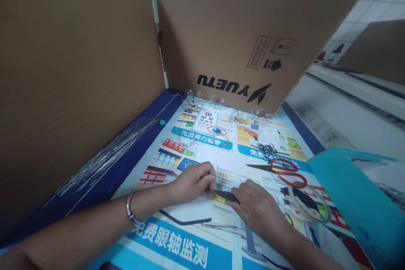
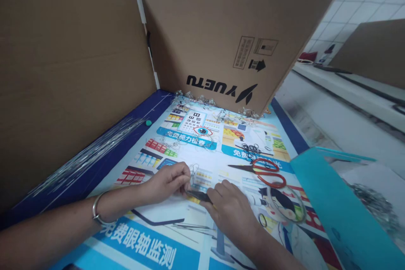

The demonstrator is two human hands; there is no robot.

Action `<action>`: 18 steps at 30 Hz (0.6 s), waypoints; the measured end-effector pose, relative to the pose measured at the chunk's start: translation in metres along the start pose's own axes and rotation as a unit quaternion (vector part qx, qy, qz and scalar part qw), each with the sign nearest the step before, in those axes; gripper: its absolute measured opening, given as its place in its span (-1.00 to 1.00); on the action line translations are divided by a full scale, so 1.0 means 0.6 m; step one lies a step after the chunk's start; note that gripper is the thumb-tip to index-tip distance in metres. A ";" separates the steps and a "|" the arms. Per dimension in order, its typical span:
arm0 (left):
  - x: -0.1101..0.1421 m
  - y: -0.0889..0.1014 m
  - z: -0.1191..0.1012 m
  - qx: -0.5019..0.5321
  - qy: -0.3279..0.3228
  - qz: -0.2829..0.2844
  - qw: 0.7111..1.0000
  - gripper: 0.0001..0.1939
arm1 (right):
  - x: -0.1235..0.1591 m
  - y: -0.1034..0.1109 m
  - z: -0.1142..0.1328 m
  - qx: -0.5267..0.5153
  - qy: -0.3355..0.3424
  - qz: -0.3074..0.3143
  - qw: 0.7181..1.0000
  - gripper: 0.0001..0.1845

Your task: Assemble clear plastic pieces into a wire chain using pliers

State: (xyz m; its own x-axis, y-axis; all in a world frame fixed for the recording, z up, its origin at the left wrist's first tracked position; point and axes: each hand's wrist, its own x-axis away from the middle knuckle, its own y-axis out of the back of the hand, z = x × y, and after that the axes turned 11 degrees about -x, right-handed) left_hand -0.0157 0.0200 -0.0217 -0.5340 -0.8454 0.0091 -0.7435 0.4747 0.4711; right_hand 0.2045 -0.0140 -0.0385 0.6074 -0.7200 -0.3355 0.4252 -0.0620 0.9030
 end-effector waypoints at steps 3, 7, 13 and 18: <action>0.000 0.002 0.000 -0.017 -0.011 0.006 1.000 -0.87 | 0.002 0.003 0.001 -0.008 -0.017 0.024 1.000 -0.79; 0.002 0.004 -0.002 -0.048 -0.031 0.002 0.998 -0.85 | -0.001 0.012 0.004 -0.021 -0.053 0.071 0.996 -0.76; 0.006 0.006 -0.001 -0.101 -0.074 0.003 0.992 -0.82 | -0.013 0.029 0.010 -0.056 -0.124 0.159 0.978 -0.72; 0.008 0.007 -0.003 -0.130 -0.107 0.000 0.986 -0.80 | -0.015 0.035 0.009 -0.098 -0.148 0.186 0.966 -0.68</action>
State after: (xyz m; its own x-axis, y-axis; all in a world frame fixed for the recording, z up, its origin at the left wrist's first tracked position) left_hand -0.0206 0.0174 -0.0178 -0.6266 -0.7619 -0.1640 -0.6306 0.3720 0.6811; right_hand 0.2044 -0.0123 -0.0151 0.5372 -0.8349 0.1200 0.3510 0.3506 0.8683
